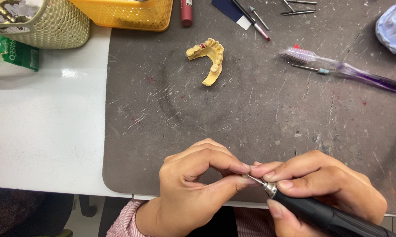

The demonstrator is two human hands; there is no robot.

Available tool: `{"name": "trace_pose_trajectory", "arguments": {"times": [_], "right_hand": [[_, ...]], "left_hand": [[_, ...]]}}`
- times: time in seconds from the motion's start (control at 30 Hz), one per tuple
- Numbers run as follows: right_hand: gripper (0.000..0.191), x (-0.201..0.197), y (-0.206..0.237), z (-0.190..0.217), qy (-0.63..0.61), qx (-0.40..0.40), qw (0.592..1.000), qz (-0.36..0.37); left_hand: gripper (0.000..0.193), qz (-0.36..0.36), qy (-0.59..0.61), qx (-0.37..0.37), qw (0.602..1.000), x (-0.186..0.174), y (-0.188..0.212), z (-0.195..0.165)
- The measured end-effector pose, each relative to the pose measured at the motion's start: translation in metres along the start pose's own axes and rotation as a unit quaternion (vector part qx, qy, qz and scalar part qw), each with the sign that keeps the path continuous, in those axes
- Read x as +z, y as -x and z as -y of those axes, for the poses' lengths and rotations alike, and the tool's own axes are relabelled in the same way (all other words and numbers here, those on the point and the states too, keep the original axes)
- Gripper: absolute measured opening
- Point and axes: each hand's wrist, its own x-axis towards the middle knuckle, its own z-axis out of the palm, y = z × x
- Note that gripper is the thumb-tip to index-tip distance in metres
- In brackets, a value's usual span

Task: The person uses a rotary handpiece to grind and shape a small artificial tooth, then places it into a yellow dental cast to check the fit. The person repeats the grinding and fitting process on the tooth multiple times.

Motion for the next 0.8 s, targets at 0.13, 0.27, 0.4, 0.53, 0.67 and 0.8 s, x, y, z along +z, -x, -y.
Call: {"name": "trace_pose_trajectory", "arguments": {"times": [0.13, 0.27, 0.4, 0.53, 0.67, 0.8], "right_hand": [[0.020, -0.001, 0.000, -0.002, 0.004, -0.009, 1.000, 0.005], [0.020, -0.002, 0.004, -0.006, -0.019, -0.002, 1.000, 0.001], [0.019, -0.004, 0.010, -0.009, -0.144, 0.026, 0.989, -0.008], [0.018, -0.002, 0.015, -0.009, -0.148, 0.025, 0.989, -0.016], [0.018, 0.001, 0.016, -0.007, -0.124, 0.019, 0.992, -0.022], [0.020, 0.001, 0.015, -0.007, -0.125, 0.016, 0.992, -0.023]], "left_hand": [[0.022, 0.002, -0.004, 0.006, 1.000, -0.001, -0.001, 0.001], [0.023, 0.010, 0.014, 0.011, 1.000, -0.002, 0.001, 0.004], [0.022, 0.022, 0.079, -0.026, 0.996, -0.001, 0.003, 0.006], [0.022, 0.020, 0.097, -0.034, 0.994, -0.001, 0.005, 0.005], [0.022, 0.022, 0.108, -0.043, 0.993, -0.001, 0.007, 0.005], [0.022, 0.022, 0.110, -0.045, 0.993, 0.000, 0.008, 0.004]]}}
